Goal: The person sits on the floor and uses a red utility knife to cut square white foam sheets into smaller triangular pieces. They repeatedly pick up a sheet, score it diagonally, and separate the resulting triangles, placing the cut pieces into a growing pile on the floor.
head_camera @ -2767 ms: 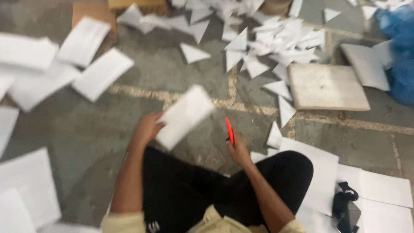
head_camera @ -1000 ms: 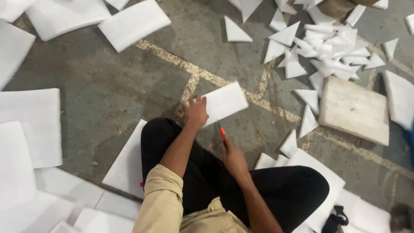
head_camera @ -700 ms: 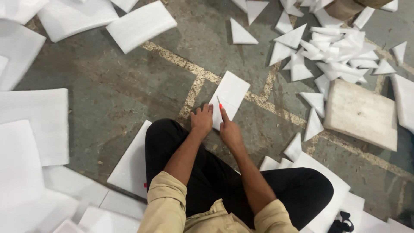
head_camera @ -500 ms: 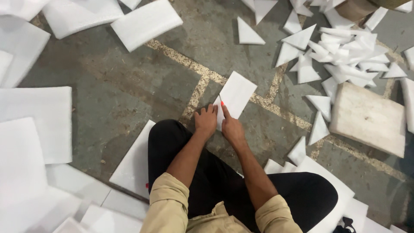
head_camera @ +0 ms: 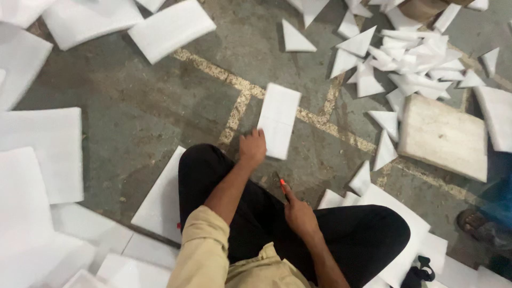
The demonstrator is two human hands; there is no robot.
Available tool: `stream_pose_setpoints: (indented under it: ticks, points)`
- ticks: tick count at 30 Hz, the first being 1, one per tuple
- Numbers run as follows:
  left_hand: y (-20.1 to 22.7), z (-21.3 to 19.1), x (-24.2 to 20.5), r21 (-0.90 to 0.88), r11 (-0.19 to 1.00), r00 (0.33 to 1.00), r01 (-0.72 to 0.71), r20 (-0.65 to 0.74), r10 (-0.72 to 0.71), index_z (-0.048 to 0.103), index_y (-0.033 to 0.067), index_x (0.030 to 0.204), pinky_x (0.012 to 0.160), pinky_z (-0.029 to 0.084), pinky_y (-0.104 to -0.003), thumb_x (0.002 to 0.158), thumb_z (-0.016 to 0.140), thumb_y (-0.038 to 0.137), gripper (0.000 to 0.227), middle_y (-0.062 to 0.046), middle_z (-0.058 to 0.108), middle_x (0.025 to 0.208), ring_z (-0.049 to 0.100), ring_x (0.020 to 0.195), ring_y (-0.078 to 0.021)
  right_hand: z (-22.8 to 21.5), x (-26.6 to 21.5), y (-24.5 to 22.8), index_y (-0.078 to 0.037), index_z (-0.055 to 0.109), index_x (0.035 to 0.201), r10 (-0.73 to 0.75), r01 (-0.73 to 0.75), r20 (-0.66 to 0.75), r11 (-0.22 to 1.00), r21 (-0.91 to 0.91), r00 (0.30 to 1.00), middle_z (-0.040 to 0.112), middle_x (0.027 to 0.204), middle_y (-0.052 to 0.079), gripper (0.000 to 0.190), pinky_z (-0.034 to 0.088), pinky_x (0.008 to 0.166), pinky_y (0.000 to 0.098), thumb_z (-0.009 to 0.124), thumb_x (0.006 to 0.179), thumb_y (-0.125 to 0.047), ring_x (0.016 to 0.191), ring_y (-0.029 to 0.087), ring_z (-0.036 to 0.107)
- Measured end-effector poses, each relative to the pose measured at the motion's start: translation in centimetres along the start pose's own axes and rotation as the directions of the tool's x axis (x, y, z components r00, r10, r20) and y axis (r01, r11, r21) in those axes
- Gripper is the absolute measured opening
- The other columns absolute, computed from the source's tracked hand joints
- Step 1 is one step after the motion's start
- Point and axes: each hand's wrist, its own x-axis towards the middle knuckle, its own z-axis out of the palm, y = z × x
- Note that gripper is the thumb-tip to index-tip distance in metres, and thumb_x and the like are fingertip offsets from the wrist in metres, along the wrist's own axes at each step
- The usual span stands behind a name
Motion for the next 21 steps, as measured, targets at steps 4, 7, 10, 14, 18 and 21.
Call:
stream_pose_setpoints:
  ticks: [4, 7, 10, 14, 18, 21]
  points:
    - [3.5, 2.6, -4.1, -0.052, 0.97, 0.961, -0.238, 0.13, 0.242, 0.065, 0.0074, 0.117, 0.088, 0.053, -0.052, 0.094, 0.054, 0.017, 0.027, -0.017, 0.066, 0.12, 0.07, 0.099, -0.0354, -1.8, -0.5, -0.8, -0.03, 0.031, 0.158, -0.011, 0.025, -0.154, 0.996, 0.085, 0.988, 0.07, 0.084, 0.031, 0.071, 0.05, 0.076, 0.0638, 0.054, 0.093, -0.017, 0.08, 0.054, 0.067]
    - [3.2, 1.6, -2.6, -0.123, 0.972, 0.973, -0.201, 0.088, 0.212, 0.066, 0.0109, 0.119, 0.086, 0.055, -0.052, 0.103, 0.048, 0.018, 0.025, -0.015, 0.064, 0.121, 0.068, 0.108, -0.0332, -2.3, 1.0, -1.1, -0.03, 0.031, 0.158, -0.047, 0.08, -0.216, 0.986, 0.148, 0.975, 0.07, 0.085, 0.031, 0.071, 0.05, 0.074, 0.0626, 0.054, 0.092, -0.016, 0.08, 0.053, 0.067]
    - [0.4, -1.4, 2.7, -0.033, 0.993, 0.973, -0.112, -0.207, 0.103, 0.063, 0.0135, 0.129, 0.097, 0.047, -0.061, 0.101, 0.045, 0.024, 0.035, -0.013, 0.058, 0.138, 0.055, 0.126, -0.0327, -2.3, 3.2, -1.7, -0.03, 0.031, 0.159, -0.028, 0.072, -0.214, 0.977, 0.201, 0.977, 0.069, 0.088, 0.033, 0.072, 0.051, 0.074, 0.0613, 0.054, 0.093, -0.015, 0.082, 0.053, 0.066]
    - [-2.1, -4.3, 6.6, 0.042, 0.998, 0.992, -0.042, -0.121, 0.047, 0.057, 0.0241, 0.139, 0.112, 0.028, -0.072, 0.102, 0.043, 0.023, 0.041, -0.009, 0.052, 0.146, 0.044, 0.139, -0.0322, -3.0, 8.1, -3.8, -0.029, 0.032, 0.159, -0.044, 0.105, -0.282, 0.974, 0.202, 0.958, 0.069, 0.091, 0.033, 0.071, 0.05, 0.075, 0.0613, 0.055, 0.093, -0.016, 0.084, 0.053, 0.066]
    - [-0.8, -2.9, 4.0, 0.018, 1.0, 0.995, -0.001, -0.096, 0.002, 0.06, 0.0209, 0.136, 0.108, 0.031, -0.068, 0.102, 0.044, 0.025, 0.037, -0.011, 0.056, 0.135, 0.047, 0.133, -0.0347, -4.3, 13.3, -5.6, -0.025, 0.031, 0.158, -0.063, 0.112, -0.298, 0.982, 0.152, 0.953, 0.071, 0.091, 0.03, 0.068, 0.052, 0.075, 0.0602, 0.054, 0.094, -0.017, 0.082, 0.051, 0.068]
    - [0.3, -1.0, 1.7, 0.063, 0.998, 0.998, 0.031, -0.065, -0.027, 0.059, 0.0192, 0.138, 0.107, 0.036, -0.066, 0.102, 0.046, 0.022, 0.038, -0.009, 0.059, 0.128, 0.055, 0.124, -0.0277, -4.7, 16.2, -6.6, -0.025, 0.029, 0.16, -0.035, 0.061, -0.23, 0.992, 0.111, 0.973, 0.072, 0.088, 0.028, 0.068, 0.052, 0.075, 0.0606, 0.051, 0.097, -0.018, 0.08, 0.05, 0.069]
